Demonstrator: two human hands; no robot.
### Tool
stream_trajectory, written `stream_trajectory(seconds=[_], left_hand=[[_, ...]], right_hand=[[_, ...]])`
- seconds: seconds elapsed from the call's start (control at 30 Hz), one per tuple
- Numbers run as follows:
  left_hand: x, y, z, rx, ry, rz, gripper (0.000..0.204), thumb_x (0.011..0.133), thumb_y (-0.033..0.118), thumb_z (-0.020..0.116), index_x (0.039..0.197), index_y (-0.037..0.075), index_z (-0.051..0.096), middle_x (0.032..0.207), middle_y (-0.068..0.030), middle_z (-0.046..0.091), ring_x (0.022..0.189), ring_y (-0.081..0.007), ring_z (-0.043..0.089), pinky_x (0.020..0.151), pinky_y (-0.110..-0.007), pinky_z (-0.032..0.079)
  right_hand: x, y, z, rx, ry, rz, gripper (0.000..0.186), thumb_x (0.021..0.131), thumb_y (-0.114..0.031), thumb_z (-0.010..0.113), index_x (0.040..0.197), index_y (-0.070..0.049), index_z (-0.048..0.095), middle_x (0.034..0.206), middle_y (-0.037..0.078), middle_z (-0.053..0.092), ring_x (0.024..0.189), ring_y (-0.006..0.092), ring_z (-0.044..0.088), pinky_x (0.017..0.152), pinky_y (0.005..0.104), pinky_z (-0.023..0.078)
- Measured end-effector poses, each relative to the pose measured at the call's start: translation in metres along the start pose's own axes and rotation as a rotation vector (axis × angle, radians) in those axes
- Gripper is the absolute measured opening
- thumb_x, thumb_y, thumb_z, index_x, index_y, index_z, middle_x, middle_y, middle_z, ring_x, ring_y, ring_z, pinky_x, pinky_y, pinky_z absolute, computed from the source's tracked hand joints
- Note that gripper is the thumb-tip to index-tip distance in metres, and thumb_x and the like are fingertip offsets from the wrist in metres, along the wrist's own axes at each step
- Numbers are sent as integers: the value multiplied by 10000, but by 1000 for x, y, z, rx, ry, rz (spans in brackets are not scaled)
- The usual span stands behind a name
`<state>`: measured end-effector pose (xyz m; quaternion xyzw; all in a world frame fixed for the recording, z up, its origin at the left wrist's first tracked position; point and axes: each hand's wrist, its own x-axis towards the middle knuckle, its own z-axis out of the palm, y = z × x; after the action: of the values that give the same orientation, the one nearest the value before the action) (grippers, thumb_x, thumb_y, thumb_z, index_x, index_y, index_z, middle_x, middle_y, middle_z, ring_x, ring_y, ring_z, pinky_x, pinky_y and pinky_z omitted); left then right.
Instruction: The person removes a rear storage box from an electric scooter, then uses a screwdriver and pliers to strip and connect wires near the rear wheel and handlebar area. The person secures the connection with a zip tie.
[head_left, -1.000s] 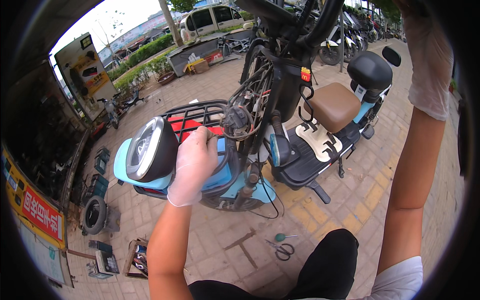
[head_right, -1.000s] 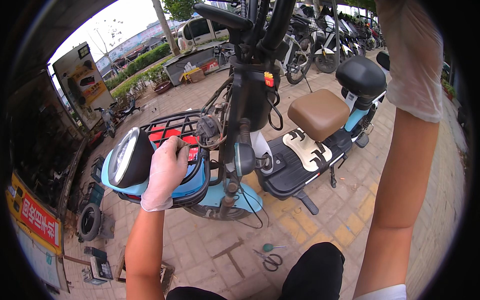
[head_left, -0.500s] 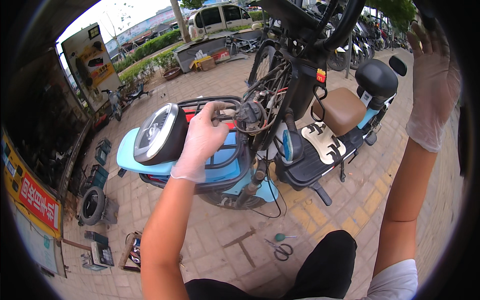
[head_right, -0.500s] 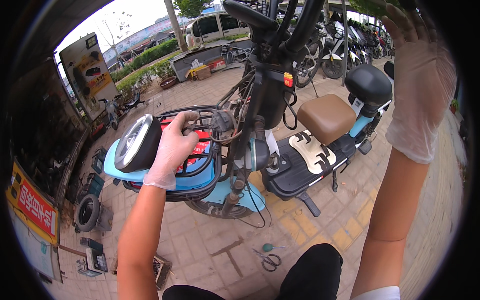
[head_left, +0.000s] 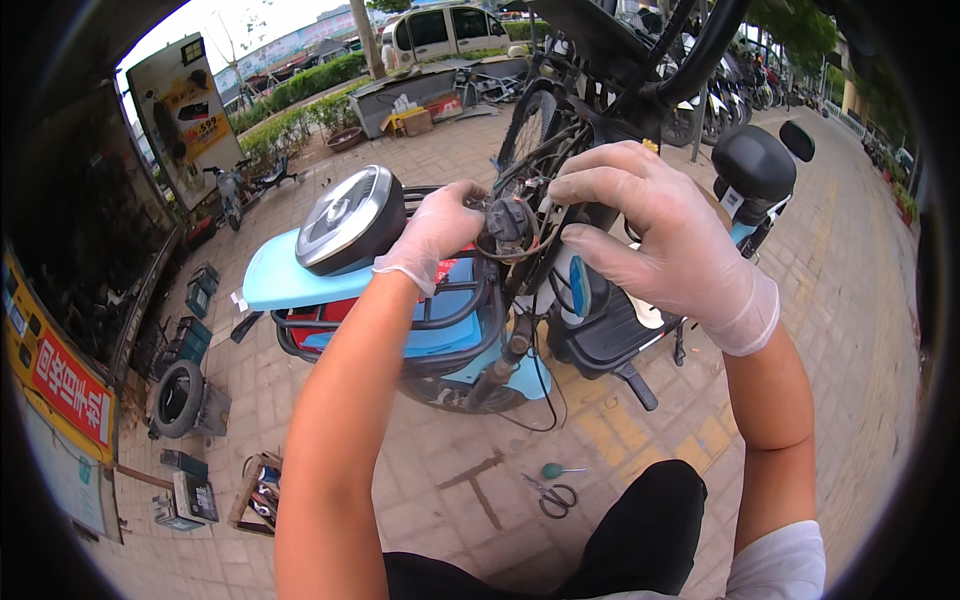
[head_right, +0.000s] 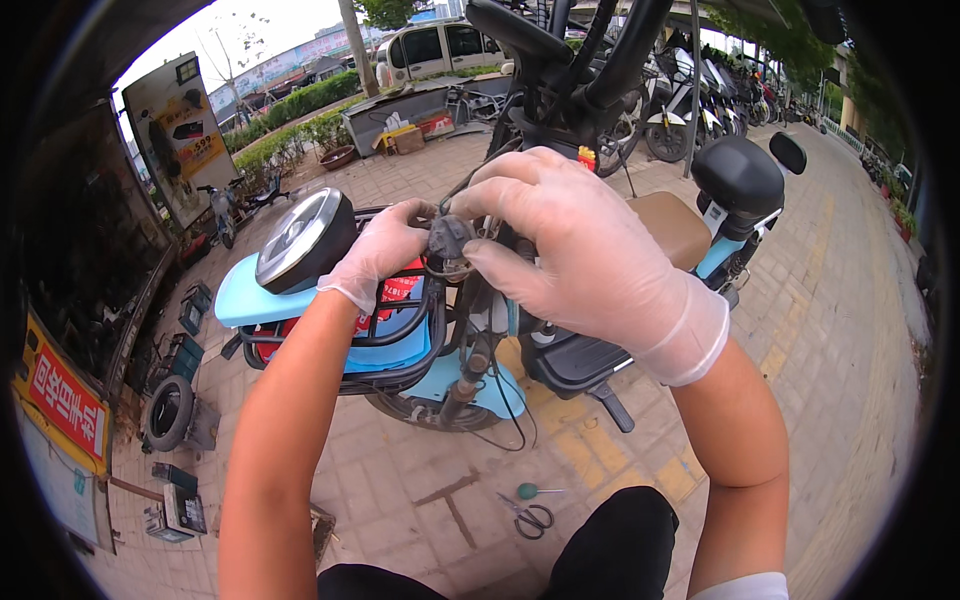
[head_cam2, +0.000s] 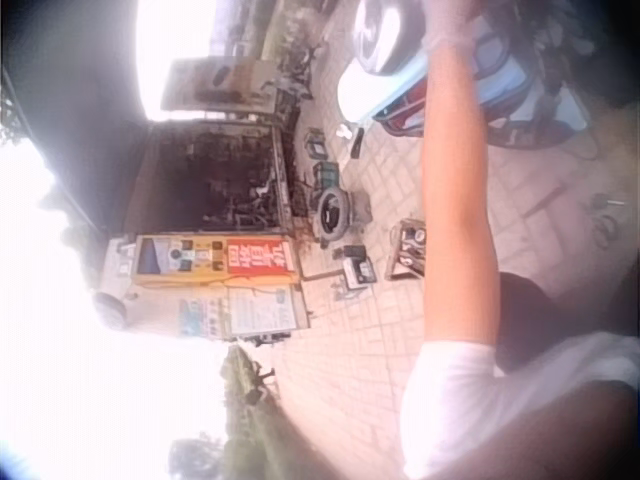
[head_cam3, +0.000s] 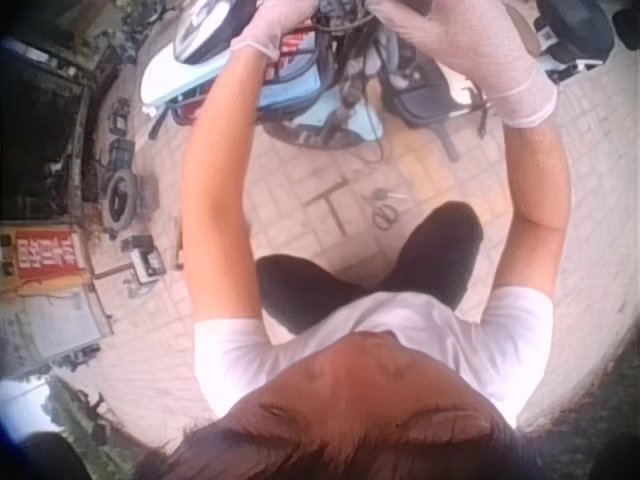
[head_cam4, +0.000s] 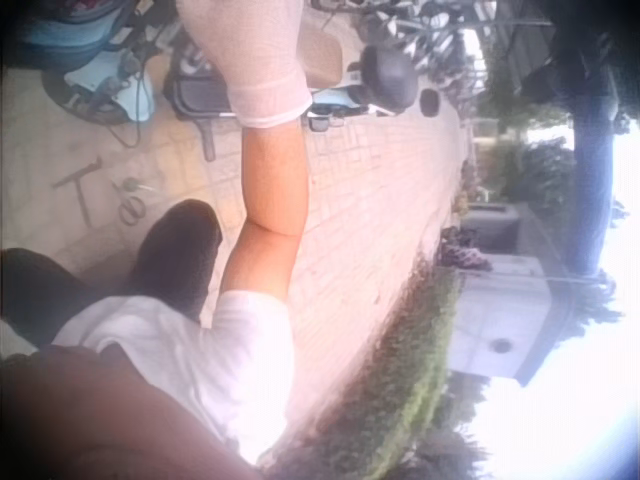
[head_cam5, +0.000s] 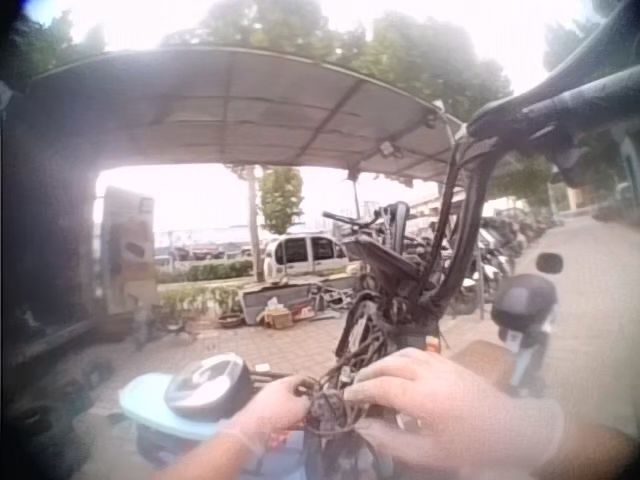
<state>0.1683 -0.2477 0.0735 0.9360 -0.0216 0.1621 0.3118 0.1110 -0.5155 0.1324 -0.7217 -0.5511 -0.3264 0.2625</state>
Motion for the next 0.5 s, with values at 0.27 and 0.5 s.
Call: stream_trajectory(seconds=[0.27,0.5], left_hand=[[-14,0,0,111,195,36,403,883,94,501,1246,-32,621,1146,-292,661,1103,-398,636,978,-418,482],[-47,12,-5,31,219,6,354,859,87,578,1188,-15,659,1169,-243,653,1122,-379,614,978,-406,471]], right_hand=[[53,26,86,-478,-539,-44,209,803,-128,678,1007,-91,706,1016,86,691,1069,267,638,915,410,485],[62,34,90,-585,-527,44,218,778,-204,714,974,-111,739,1054,88,684,1068,254,645,887,409,490]])
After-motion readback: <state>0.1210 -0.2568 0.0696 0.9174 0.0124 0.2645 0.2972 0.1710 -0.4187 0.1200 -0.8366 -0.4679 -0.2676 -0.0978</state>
